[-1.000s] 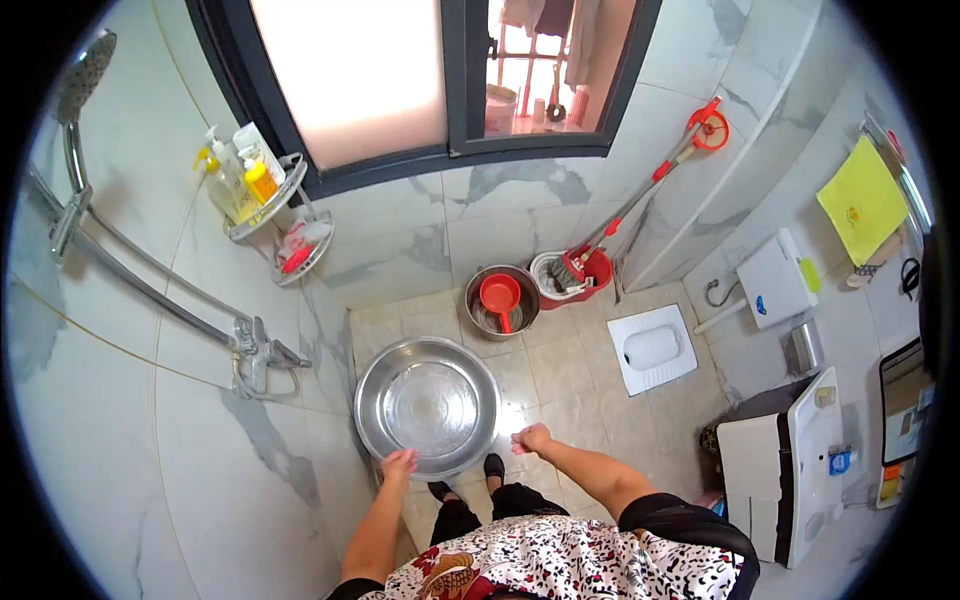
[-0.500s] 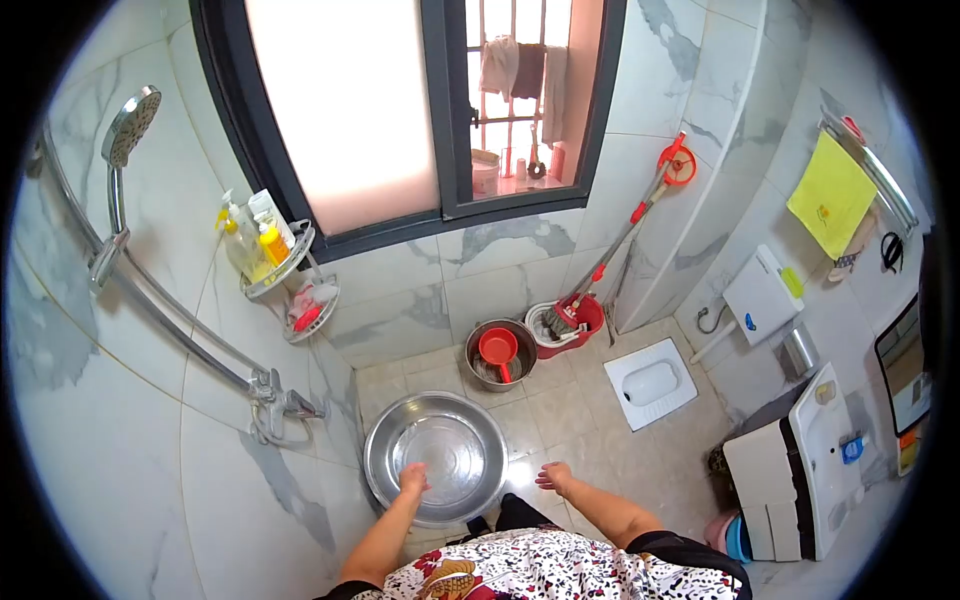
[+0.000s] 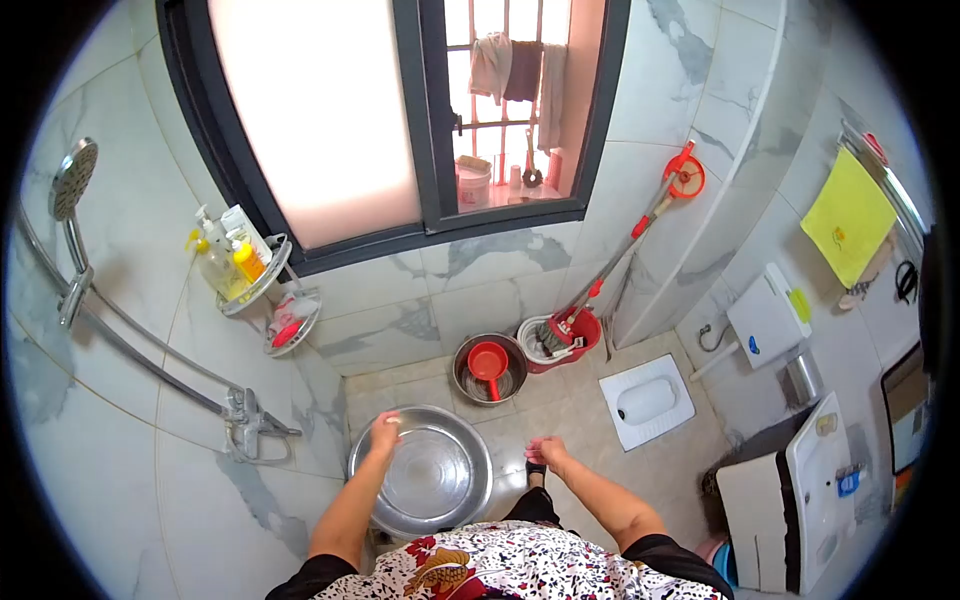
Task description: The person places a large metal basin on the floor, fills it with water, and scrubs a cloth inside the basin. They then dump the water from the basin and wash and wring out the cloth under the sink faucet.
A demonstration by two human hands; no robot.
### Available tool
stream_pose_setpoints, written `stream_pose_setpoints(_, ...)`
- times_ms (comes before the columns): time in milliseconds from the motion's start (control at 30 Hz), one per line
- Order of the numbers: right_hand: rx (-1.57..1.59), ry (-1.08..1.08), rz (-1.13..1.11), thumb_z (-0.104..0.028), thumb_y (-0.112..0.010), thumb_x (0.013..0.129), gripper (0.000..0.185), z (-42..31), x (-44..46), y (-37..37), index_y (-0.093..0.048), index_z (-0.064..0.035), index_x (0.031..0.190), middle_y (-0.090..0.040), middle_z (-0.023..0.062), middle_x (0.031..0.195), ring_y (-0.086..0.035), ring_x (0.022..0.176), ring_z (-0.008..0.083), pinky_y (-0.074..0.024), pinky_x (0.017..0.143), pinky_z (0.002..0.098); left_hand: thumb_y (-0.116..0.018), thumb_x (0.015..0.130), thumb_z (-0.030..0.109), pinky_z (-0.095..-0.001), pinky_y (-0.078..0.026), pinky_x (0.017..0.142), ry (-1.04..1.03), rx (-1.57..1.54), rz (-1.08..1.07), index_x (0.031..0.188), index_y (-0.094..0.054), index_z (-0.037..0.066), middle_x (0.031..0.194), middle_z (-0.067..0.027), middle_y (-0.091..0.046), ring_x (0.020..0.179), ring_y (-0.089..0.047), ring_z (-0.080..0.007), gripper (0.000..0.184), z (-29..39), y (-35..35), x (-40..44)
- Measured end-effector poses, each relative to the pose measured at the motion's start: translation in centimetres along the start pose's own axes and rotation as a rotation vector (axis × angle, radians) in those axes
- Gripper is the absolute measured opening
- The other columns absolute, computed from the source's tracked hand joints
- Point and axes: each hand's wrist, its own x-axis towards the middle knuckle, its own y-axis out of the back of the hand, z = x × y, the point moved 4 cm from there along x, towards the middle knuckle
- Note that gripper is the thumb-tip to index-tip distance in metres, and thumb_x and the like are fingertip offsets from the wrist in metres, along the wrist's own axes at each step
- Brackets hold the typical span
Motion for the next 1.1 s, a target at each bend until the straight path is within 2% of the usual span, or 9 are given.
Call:
stream_pose_setpoints(100, -0.063, 0.027, -0.018, -0.006, -0.036, 0.086, 0.02, -4.4, 3.2, 2.3, -0.053, -0.0006, 0.096, -0.061, 0.0128, 0.082, -0.062, 0.065, 0.0215, -0.0524, 0.055, 0.0321, -0.046, 0.071, 0.002, -0.0272, -0.044, 0.044, 0.005, 0.012, 0.021, 0.105, -0.056, 0.006, 0.067, -0.0028, -0.05, 0.051, -0.046, -0.0115, 0.036, 2.9, -3.8, 3.0)
stream_pose_setpoints(167, -0.257, 0.093, -0.116, -0.005, -0.037, 0.084, 0.02, -8.0, 6.7, 3.9, -0.055, -0.0023, 0.091, -0.061, 0.0105, 0.078, -0.061, 0.062, 0.019, -0.0514, 0.053, 0.0311, -0.046, 0.07, 0.002, -0.0277, -0.045, 0.045, -0.14, -0.126, -0.042, 0.111, -0.051, 0.005, 0.066, -0.004, -0.051, 0.051, -0.047, -0.0114, 0.041, 5.7, -6.4, 6.5)
stream_pose_setpoints(300, -0.265, 0.236, -0.124, -0.006, -0.042, 0.083, 0.016, -19.1, 8.3, 6.1, -0.056, -0.0039, 0.091, -0.061, 0.0086, 0.076, -0.061, 0.059, 0.0174, -0.0503, 0.05, 0.0295, -0.048, 0.072, 0.003, -0.0261, -0.047, 0.049, -0.279, -0.151, -0.037, 0.11, -0.049, 0.001, 0.067, -0.004, -0.05, 0.056, -0.05, -0.0115, 0.038, 16.6, -12.6, 8.8)
stream_pose_setpoints(433, -0.146, 0.442, -0.099, 0.0, -0.046, 0.081, 0.017, -30.6, 10.5, 7.8, -0.053, -0.0007, 0.097, -0.061, 0.0099, 0.08, -0.06, 0.061, 0.0173, -0.0497, 0.05, 0.0281, -0.057, 0.078, 0.013, -0.0255, -0.049, 0.051, -0.472, -0.156, -0.016, 0.114, -0.045, 0.001, 0.084, -0.0064, -0.049, 0.069, -0.052, -0.013, 0.04, 25.5, -16.5, 11.9)
stream_pose_setpoints(667, -0.255, 0.663, -0.056, -0.004, -0.051, 0.082, 0.024, -46.8, 12.0, 7.1, -0.05, -0.0014, 0.106, -0.058, 0.0085, 0.085, -0.058, 0.067, 0.0164, -0.0488, 0.05, 0.0295, -0.069, 0.074, 0.025, -0.0284, -0.05, 0.059, -0.636, 0.005, 0.25, 0.121, -0.04, 0.006, 0.108, -0.0124, -0.041, 0.085, -0.05, -0.0184, 0.059, 38.1, -17.0, 14.9)
stream_pose_setpoints(833, -0.255, 0.856, 0.085, -0.004, -0.056, 0.07, 0.033, -55.6, 13.1, 8.4, -0.051, -0.0015, 0.102, -0.057, 0.0079, 0.081, -0.058, 0.066, 0.0185, -0.0505, 0.046, 0.0304, -0.076, 0.065, 0.03, -0.0275, -0.05, 0.055, -0.732, 0.059, 0.323, 0.122, -0.036, 0.001, 0.11, -0.0163, -0.037, 0.09, -0.048, -0.0208, 0.076, 44.0, -16.1, 17.9)
stream_pose_setpoints(900, -0.311, 0.919, 0.136, -0.005, -0.057, 0.07, 0.034, -59.0, 13.7, 9.1, -0.051, -0.0021, 0.103, -0.056, 0.0084, 0.083, -0.058, 0.066, 0.0192, -0.0512, 0.047, 0.0309, -0.077, 0.064, 0.031, -0.032, -0.05, 0.065, -0.737, 0.063, 0.344, 0.123, -0.034, 0.001, 0.112, -0.0187, -0.037, 0.093, -0.048, -0.0242, 0.08, 45.9, -16.1, 19.1)
stream_pose_setpoints(1000, -0.404, 0.997, 0.239, -0.008, -0.059, 0.069, 0.038, -62.5, 14.8, 10.0, -0.049, -0.0031, 0.105, -0.056, 0.0093, 0.085, -0.058, 0.067, 0.0208, -0.052, 0.047, 0.0315, -0.079, 0.061, 0.033, -0.0378, -0.038, 0.087, -0.78, 0.219, 0.491, 0.123, -0.034, -0.001, 0.114, -0.0235, -0.036, 0.099, -0.045, -0.0328, 0.084, 47.7, -15.6, 21.2)
stream_pose_setpoints(1100, -0.447, 1.012, 0.346, -0.011, -0.063, 0.068, 0.043, -65.5, 13.8, 9.8, -0.048, -0.0027, 0.107, -0.056, 0.012, 0.089, -0.059, 0.072, 0.025, -0.0527, 0.051, 0.0337, -0.079, 0.06, 0.034, -0.0376, -0.04, 0.085, -0.806, 0.255, 0.567, 0.123, -0.034, -0.001, 0.115, -0.0241, -0.037, 0.103, -0.044, -0.0339, 0.084, 48.9, -15.8, 23.0)
